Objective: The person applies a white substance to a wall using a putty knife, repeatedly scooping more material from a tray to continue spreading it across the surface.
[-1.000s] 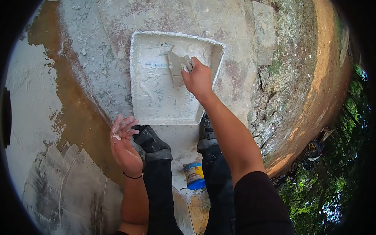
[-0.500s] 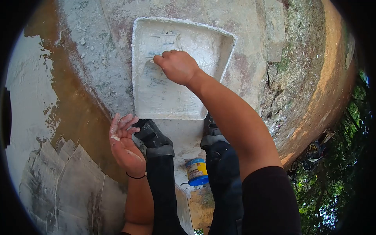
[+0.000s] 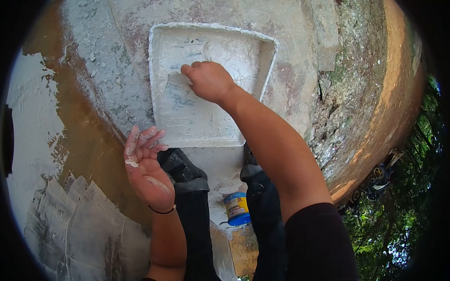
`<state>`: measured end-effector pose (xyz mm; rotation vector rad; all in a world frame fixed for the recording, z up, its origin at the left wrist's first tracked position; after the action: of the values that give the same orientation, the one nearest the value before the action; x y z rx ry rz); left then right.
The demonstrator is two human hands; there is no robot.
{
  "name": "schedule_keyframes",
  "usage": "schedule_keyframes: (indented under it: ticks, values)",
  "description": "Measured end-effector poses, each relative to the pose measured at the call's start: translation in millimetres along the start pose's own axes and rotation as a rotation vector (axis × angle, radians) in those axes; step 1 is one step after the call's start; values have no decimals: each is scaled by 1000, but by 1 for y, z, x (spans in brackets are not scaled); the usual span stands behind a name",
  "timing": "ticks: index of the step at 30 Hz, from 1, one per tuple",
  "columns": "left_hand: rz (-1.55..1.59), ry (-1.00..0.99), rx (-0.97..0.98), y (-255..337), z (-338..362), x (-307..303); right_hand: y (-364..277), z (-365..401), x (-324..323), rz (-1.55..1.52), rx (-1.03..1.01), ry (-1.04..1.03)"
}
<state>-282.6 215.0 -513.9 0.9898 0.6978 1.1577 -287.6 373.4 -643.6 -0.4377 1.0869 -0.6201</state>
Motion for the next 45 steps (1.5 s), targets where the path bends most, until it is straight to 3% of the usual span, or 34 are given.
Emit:
schedule_keyframes:
  ticks: [3, 5, 6, 7, 9, 11, 15, 18, 23, 24, 25, 27, 30, 33, 38, 42, 45]
  values:
    - [25, -18, 10, -6, -11, 13, 22, -3, -35, 45, 41, 33]
    - [20, -23, 53, -1, -16, 19, 34, 7, -62, -23, 168, 168]
    - [18, -23, 56, 1, -16, 20, 46, 14, -70, -159, 356, 156]
    - [23, -35, 50, 3, -16, 23, 46, 15, -67, -161, 352, 162]
    - [30, -61, 47, 4, -16, 29, 76, 36, -51, -604, 595, 382]
    - [14, -75, 31, 1, -16, 34, 71, 36, -23, -702, 668, 422]
    - [-14, -73, 17, 2, -16, 34, 91, 53, 6, -640, 874, 477]
    - [-16, -84, 11, 6, -16, 33, 114, 89, -19, -525, 955, 528]
    - [-17, -67, 6, 6, -15, 28, 113, 113, -84, -287, 897, 524]
    - [-20, -65, 5, 7, -14, 28, 100, 106, -94, -256, 792, 533]
    - [-28, -81, 14, 9, -13, 31, 98, 102, -92, -258, 792, 532]
    - [-39, -104, 25, 11, -13, 33, 75, 68, -81, 87, 711, 335]
    - [-46, -101, 10, 14, -13, 31, 47, 19, -36, 110, 671, 215]
    - [-66, -71, 54, 28, -16, 25, 22, -10, -14, 18, 658, 182]
    - [-39, -83, 165, 58, -23, 27, -28, -22, -22, -141, 418, 253]
    - [-45, -87, 199, 64, -32, 30, -8, -9, -46, -326, 356, 325]
    - [-41, -108, 178, 57, -32, 35, 61, 10, -33, -577, 622, 369]
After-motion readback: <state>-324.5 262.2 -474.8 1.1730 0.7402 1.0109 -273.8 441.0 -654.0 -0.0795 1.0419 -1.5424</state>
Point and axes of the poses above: each hand's wrist, its own z-axis away from the middle knuckle, its own x-axis out of the palm, y = z × x, the point moved 10 cm from there along -z, towards the middle knuckle, and after that the axes turned 4 degrees about -y, right-handed, at the moved point
